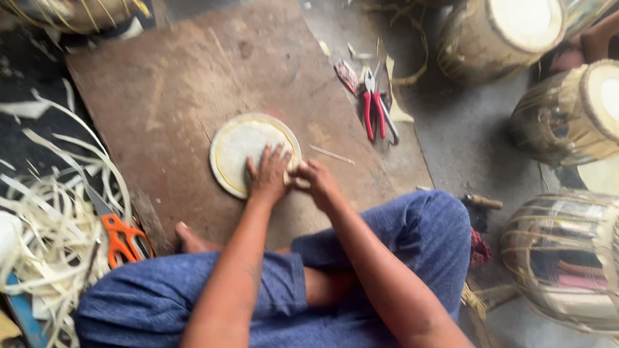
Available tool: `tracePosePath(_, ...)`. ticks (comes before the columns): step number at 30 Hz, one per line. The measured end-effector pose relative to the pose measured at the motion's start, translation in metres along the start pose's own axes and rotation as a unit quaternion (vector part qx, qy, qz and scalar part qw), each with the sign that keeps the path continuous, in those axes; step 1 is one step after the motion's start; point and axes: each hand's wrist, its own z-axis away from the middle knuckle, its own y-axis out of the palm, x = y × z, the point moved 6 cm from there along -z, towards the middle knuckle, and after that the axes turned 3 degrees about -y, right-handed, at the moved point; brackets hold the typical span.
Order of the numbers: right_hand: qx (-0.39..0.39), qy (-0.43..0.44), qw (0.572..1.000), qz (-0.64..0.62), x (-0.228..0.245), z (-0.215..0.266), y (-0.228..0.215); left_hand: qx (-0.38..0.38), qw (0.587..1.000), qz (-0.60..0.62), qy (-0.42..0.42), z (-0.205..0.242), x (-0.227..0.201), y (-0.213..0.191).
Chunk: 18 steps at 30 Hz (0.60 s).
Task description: The person threads a yellow cord through the edge of a drum head while sitting on the floor.
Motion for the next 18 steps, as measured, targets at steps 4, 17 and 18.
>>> tracePosePath(4, -0.011, -0.09, 0.963, 0.253, 0.031, -0.007, -0.006, -0.125, 0.992, 0.015, 0.01, 0.017, -0.006, -0.005)
tracePosePath(17, -0.127, -0.221, 0.865, 0.432, 0.091, 0.012, 0.005, -0.113, 0.989, 0.061, -0.078, -0.009, -0.034, -0.013)
tracePosePath(18, -0.129, -0.218, 0.865, 0.432, 0.091, 0.01, 0.003, -0.103, 0.987, 0.078, -0.101, -0.013, -0.031, -0.013)
